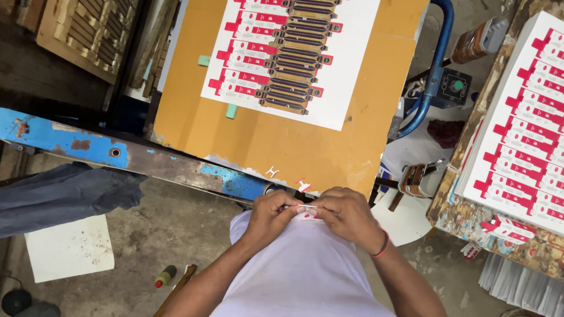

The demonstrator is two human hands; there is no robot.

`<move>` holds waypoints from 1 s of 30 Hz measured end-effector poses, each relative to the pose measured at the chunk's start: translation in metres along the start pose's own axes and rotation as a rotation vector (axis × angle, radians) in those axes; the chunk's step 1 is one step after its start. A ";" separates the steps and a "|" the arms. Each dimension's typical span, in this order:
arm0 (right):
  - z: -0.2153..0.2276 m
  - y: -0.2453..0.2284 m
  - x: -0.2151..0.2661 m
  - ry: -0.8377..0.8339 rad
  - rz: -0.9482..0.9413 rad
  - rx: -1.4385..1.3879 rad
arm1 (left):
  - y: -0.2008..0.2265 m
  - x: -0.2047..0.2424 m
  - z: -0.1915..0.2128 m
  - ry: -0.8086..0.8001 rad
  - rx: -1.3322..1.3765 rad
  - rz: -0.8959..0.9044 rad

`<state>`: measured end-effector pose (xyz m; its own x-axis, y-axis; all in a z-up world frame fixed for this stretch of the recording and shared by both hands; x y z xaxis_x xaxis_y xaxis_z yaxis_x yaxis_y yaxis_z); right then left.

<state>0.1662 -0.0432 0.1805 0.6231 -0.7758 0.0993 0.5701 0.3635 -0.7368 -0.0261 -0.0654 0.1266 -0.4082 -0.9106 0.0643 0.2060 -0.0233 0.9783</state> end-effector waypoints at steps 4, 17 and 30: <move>0.018 0.020 0.013 -0.005 -0.173 -0.115 | -0.026 0.000 -0.001 0.055 0.175 0.145; -0.004 0.039 0.051 0.293 -0.405 -0.433 | -0.065 -0.003 -0.017 -0.106 0.598 0.364; -0.001 -0.033 0.009 0.257 0.063 0.190 | -0.030 -0.005 -0.012 -0.119 0.191 0.177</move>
<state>0.1520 -0.0625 0.2046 0.5181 -0.8450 -0.1324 0.6395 0.4855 -0.5961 -0.0197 -0.0649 0.0949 -0.4846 -0.8386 0.2487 0.1168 0.2198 0.9685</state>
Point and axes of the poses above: each hand's wrist, its own x-axis away from the middle knuckle, its own z-axis out of the back of the hand, y = z × x, the point moved 5 cm from there along -x, towards the middle knuckle, and after that the axes turned 11 degrees about -y, right-handed, at the moved point
